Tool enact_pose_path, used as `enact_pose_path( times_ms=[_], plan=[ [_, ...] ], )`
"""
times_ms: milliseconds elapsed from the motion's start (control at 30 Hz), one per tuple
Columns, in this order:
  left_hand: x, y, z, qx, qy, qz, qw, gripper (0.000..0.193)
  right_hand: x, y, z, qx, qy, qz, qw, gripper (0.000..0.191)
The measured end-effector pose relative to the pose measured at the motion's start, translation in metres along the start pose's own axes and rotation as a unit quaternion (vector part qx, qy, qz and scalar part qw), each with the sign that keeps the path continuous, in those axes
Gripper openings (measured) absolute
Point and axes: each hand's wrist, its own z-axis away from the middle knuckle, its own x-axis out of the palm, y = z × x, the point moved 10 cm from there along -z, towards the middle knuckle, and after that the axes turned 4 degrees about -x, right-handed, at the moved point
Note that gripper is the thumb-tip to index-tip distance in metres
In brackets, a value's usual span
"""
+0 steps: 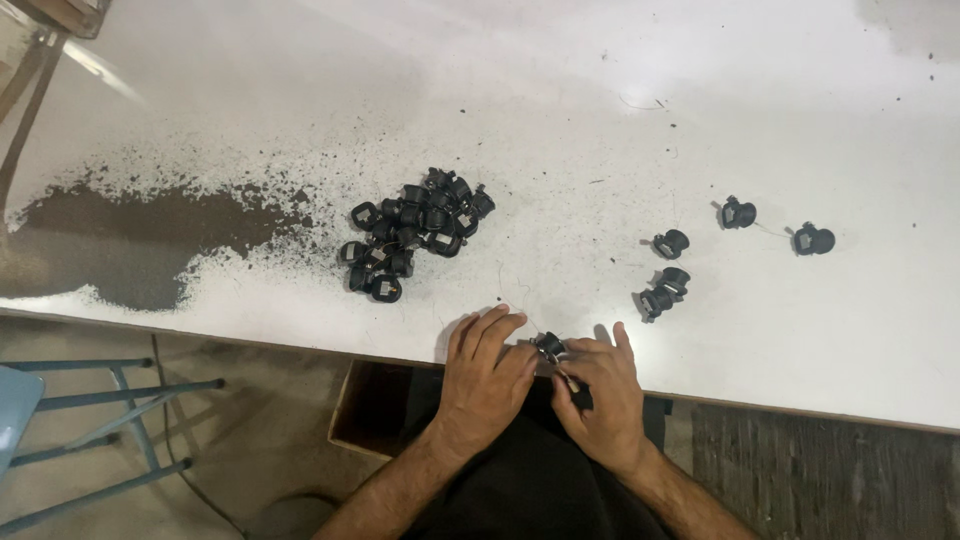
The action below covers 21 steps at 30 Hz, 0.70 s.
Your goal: The person sits at a workbench assembling small black plastic components. They pick a part from a pile, fit its pieces together by hand using a small hand tool, and set the finished assembly in a growing group on the table.
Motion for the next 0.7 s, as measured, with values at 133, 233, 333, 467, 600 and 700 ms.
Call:
enact_pose_path(
  times_ms=[133,233,333,467,600,700],
  plan=[
    [0.0,-0.001,0.002,0.001,0.017,0.031,0.999,0.015,-0.002,-0.003,-0.007,0.011,-0.004,0.009,1.0,0.031],
    [0.0,-0.001,0.003,0.01,0.023,0.043,0.999,0.015,0.001,-0.005,-0.01,0.007,-0.024,0.018,1.0,0.031],
    [0.0,0.001,0.007,0.037,0.024,0.013,0.999,0.012,0.001,-0.004,-0.011,0.012,-0.02,0.019,1.0,0.03],
    [0.004,0.008,0.012,0.071,0.027,-0.007,0.997,0.011,0.002,-0.004,-0.009,0.008,-0.025,0.014,1.0,0.03],
    [0.003,0.002,0.009,0.041,0.047,0.021,0.998,0.012,0.003,-0.002,-0.009,0.015,-0.028,0.009,0.999,0.029],
    [0.007,-0.007,0.007,0.004,0.025,0.044,0.999,0.011,0.003,-0.002,-0.009,0.013,-0.024,0.007,1.0,0.03]
  ],
)
